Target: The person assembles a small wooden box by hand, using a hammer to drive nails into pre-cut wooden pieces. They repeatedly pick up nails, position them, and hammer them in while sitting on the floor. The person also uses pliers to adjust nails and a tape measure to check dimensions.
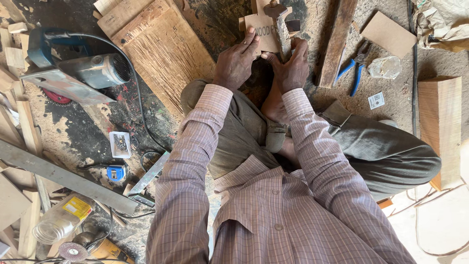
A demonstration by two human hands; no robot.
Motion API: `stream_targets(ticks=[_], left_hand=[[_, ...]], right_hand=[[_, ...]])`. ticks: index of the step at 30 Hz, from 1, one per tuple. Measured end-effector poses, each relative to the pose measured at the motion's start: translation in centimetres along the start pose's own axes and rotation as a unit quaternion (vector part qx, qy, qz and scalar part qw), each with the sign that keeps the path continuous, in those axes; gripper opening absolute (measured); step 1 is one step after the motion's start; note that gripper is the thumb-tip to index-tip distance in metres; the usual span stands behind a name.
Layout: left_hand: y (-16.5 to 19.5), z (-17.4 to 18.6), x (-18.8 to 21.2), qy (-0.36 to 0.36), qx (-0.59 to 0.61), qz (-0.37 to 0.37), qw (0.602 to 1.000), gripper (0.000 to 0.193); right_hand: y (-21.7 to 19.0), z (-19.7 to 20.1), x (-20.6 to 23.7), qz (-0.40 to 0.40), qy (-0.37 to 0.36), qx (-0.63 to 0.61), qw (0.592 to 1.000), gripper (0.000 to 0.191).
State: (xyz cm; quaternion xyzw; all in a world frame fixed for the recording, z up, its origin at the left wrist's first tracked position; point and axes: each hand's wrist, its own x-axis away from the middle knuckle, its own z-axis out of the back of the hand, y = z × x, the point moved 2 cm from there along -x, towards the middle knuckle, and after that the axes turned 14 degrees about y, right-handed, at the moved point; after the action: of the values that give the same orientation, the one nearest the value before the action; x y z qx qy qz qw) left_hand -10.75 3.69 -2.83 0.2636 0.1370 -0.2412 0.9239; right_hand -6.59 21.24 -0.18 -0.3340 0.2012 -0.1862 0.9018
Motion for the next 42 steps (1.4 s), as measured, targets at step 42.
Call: stream_targets(ticks=[42], left_hand=[[-0.7,-1.9,0.5,0.018,-0.005,0.009,1.0,0.049]], right_hand=[[-1.6,10.3,0.2,0.338,-0.163,0.095,0.922,0.057]])
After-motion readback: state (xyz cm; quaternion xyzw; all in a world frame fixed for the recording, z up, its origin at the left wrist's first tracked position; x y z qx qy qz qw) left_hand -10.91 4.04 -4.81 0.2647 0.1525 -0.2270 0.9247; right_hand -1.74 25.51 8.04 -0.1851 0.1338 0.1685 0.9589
